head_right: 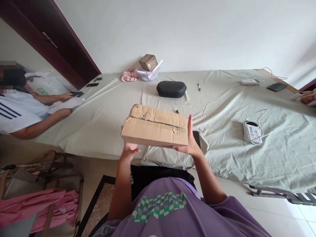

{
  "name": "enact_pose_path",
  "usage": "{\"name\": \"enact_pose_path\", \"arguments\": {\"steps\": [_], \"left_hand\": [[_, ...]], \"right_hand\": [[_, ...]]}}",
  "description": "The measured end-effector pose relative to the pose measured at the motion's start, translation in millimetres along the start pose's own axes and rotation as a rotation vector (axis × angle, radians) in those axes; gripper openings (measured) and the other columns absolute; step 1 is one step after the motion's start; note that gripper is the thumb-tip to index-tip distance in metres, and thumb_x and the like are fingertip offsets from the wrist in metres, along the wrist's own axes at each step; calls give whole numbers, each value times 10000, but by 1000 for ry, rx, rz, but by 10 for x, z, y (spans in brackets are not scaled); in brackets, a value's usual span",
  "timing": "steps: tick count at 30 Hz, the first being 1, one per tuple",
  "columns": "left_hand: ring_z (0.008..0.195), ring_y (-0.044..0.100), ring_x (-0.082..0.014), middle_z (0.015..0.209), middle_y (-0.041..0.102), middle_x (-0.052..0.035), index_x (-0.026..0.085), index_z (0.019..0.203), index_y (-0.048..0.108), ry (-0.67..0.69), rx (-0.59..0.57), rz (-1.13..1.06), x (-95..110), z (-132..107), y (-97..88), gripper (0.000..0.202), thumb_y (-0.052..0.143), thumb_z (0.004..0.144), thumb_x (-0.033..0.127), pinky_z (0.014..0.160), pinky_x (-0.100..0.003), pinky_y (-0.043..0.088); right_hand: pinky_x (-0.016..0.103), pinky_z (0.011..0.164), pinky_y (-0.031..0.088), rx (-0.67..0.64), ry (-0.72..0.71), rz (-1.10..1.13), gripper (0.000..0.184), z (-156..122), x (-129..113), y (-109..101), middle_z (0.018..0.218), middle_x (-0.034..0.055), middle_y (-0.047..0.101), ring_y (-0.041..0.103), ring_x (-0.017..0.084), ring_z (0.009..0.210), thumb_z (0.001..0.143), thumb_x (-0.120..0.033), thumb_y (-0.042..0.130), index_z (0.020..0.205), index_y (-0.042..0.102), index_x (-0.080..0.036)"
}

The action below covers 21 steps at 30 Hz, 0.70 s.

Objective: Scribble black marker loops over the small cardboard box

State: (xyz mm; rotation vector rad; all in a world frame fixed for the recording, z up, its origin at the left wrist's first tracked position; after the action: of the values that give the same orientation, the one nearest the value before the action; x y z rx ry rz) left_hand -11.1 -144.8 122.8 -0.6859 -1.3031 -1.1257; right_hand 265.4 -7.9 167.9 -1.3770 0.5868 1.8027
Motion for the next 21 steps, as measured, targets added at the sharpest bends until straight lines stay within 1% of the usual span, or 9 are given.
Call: {"name": "enact_pose_path", "arguments": {"steps": [2,5,7,10,12,14,17,19,21], "left_hand": [[1762,85,-373,1884,94,-147,467,1747,-63,165,-77,165,274,40,-145,1675,1055,513,648,1374,-630,223],[1736,161,-444,1882,68,-171,470,1740,-159,129,-305,412,476,37,-255,1662,1063,614,469,1355,-694,237],[1691,283,-464,1860,152,-181,475,1727,-205,82,-393,473,523,19,-294,1629,1034,675,379,1316,-727,310],[1615,415,-434,1775,329,-158,497,1716,-210,114,-339,399,535,27,-325,1596,1010,698,349,1297,-724,353],[1564,468,-405,1714,401,-123,512,1726,-88,194,-227,292,494,29,-300,1520,1011,680,422,1308,-686,357],[1530,486,-394,1673,421,-101,501,1709,74,269,-113,200,385,-9,-204,1406,1000,651,541,1314,-646,367],[1557,441,-419,1640,411,-118,450,1675,150,197,-50,206,82,-131,55,1427,1031,561,590,1326,-634,350],[1611,383,-435,1689,357,-156,407,1691,122,84,-56,234,-89,-223,190,1483,1050,544,560,1343,-632,323],[1692,260,-438,1785,243,-171,378,1702,158,-1,-128,281,-137,-289,250,1433,1050,588,508,1380,-630,245]], "right_hand": [[543,1400,193,4,15,-54,1710,34,-68,-121,1873,131,183,242,397,1718,619,-532,1049,1765,-206,-340],[619,1391,174,-84,32,-103,1747,69,-160,-155,1855,154,225,221,425,1719,538,-513,1077,1789,-125,-307],[645,1377,204,-152,7,-109,1700,78,-214,-105,1829,159,287,263,421,1706,578,-517,1059,1791,-115,-317],[651,1368,228,-150,-53,-92,1658,69,-234,-51,1844,153,247,269,404,1707,630,-533,1034,1782,-144,-347],[637,1370,237,-91,-60,-66,1680,39,-181,-43,1862,143,198,244,405,1715,594,-561,1046,1784,-121,-357],[616,1382,226,-24,-17,-58,1636,-13,-81,-34,1832,153,286,232,430,1714,522,-601,1064,1797,76,-327],[669,1366,258,12,143,-50,1263,-102,102,11,1586,193,618,399,520,1614,506,-741,1011,1584,561,-261],[737,1319,320,33,226,-30,1086,-142,168,14,1434,193,724,534,553,1491,528,-807,962,1420,686,-255],[749,1301,352,69,243,-10,1038,-155,166,-22,1410,166,743,568,538,1458,535,-768,980,1401,694,-272]]}}
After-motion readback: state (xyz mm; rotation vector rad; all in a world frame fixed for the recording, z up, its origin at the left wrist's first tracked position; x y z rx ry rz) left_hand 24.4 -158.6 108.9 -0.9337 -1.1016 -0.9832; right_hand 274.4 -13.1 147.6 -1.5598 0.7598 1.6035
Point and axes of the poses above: each hand's wrist, its own z-axis towards the middle knuckle, its own y-axis out of the palm, x = y × z, the point moved 5 cm from there along z, towards the middle knuckle
